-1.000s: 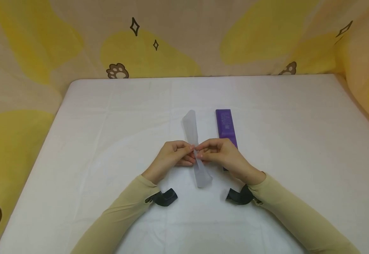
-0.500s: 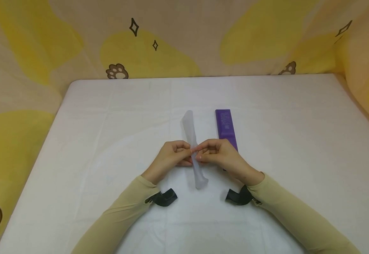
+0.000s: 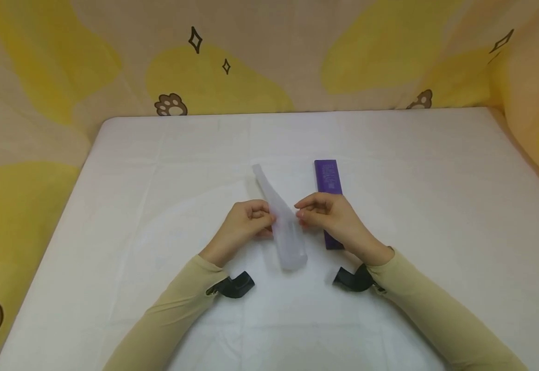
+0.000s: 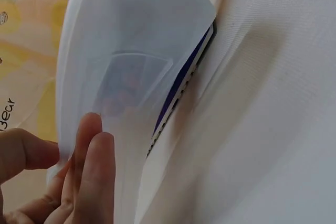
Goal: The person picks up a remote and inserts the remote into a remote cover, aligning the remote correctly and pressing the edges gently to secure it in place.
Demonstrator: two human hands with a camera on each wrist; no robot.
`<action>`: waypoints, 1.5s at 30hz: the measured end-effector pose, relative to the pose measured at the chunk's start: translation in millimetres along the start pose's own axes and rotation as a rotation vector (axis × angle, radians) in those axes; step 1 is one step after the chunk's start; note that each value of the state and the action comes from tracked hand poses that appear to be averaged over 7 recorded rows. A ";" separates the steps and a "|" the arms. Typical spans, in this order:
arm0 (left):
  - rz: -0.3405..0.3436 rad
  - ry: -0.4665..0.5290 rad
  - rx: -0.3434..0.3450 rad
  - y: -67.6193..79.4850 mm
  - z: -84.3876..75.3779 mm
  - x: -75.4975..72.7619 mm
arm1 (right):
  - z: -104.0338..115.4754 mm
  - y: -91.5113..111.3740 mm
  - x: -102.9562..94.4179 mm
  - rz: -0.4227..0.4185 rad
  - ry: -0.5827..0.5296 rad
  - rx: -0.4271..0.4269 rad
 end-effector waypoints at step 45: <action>0.073 0.170 -0.035 -0.7 13.9 14.8 | -11.1 -4.4 0.0 -0.019 -0.092 0.053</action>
Point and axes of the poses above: each hand's wrist, its own y-axis away from the middle knuckle, its own x-axis out of the palm, z = x × y, the point moved 10 cm from there along -y, towards the middle knuckle, and after that the axes turned 11 degrees about -z, right-handed, at the moved point
